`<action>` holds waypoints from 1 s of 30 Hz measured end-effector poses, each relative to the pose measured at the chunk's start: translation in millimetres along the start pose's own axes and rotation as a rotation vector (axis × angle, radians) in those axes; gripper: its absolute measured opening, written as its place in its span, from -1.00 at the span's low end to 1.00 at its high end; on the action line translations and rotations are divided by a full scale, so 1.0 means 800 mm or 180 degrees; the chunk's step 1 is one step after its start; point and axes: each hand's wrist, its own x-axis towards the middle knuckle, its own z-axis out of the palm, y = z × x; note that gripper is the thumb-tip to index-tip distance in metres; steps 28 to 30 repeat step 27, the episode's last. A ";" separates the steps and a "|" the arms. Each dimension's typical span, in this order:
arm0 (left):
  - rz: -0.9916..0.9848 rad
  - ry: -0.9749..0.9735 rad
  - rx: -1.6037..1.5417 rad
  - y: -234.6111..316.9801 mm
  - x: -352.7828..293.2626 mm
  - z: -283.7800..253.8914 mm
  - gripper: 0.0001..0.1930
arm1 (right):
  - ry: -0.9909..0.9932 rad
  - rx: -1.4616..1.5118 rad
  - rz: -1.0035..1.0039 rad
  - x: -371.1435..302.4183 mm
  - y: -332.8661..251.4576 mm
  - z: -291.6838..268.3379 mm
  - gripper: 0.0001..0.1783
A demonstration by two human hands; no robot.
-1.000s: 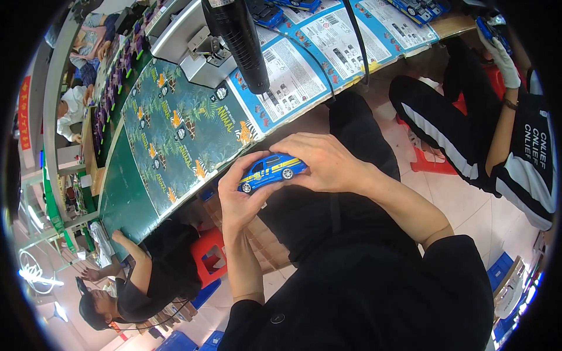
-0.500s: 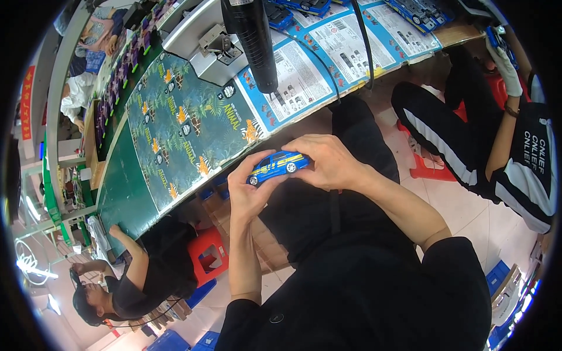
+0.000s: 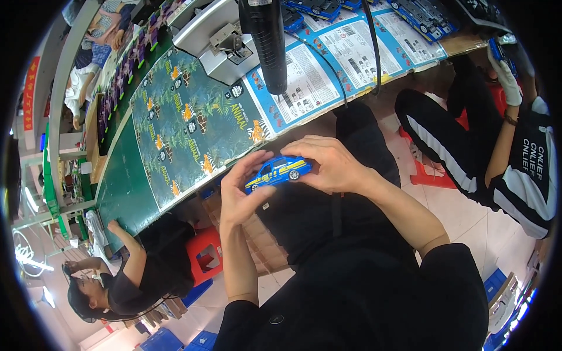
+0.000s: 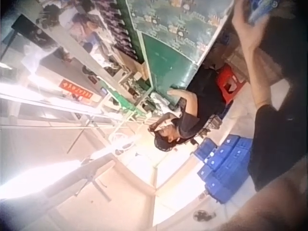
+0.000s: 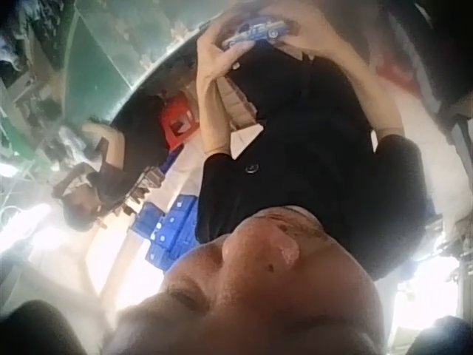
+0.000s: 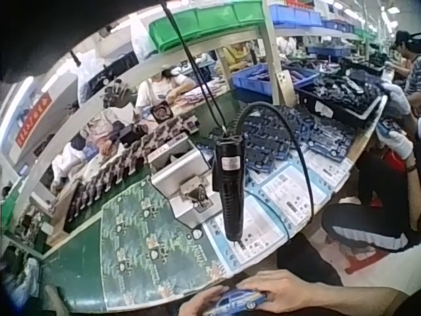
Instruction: The person assembles toy cars by fitting chassis parts onto car bodies and fastening them with an electric screwdriver, then places the finished cars into a partitioned box.
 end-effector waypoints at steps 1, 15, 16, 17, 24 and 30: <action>0.0004 0.0021 0.0002 0.000 -0.001 -0.005 -0.33 | 0.0012 -0.0085 -0.0110 0.002 -0.004 0.000 -0.47; 0.0619 0.0471 0.1663 0.059 0.037 -0.065 -0.48 | 0.0895 -0.0426 -0.0428 0.028 -0.031 -0.014 -0.28; 0.0740 0.0524 0.1921 0.062 0.048 -0.080 -0.48 | 0.0996 -0.0489 -0.0425 0.028 -0.031 -0.019 -0.29; 0.0850 0.0578 0.2186 0.064 0.058 -0.097 -0.47 | 0.1096 -0.0546 -0.0425 0.027 -0.031 -0.023 -0.31; 0.0463 0.0608 0.3142 0.042 0.036 -0.279 -0.39 | 0.1225 -0.0648 -0.0477 0.020 -0.023 -0.046 -0.51; 0.0214 0.1555 0.3643 0.013 -0.040 -0.378 -0.16 | 0.1203 -0.0789 -0.0330 0.020 -0.014 -0.055 -0.52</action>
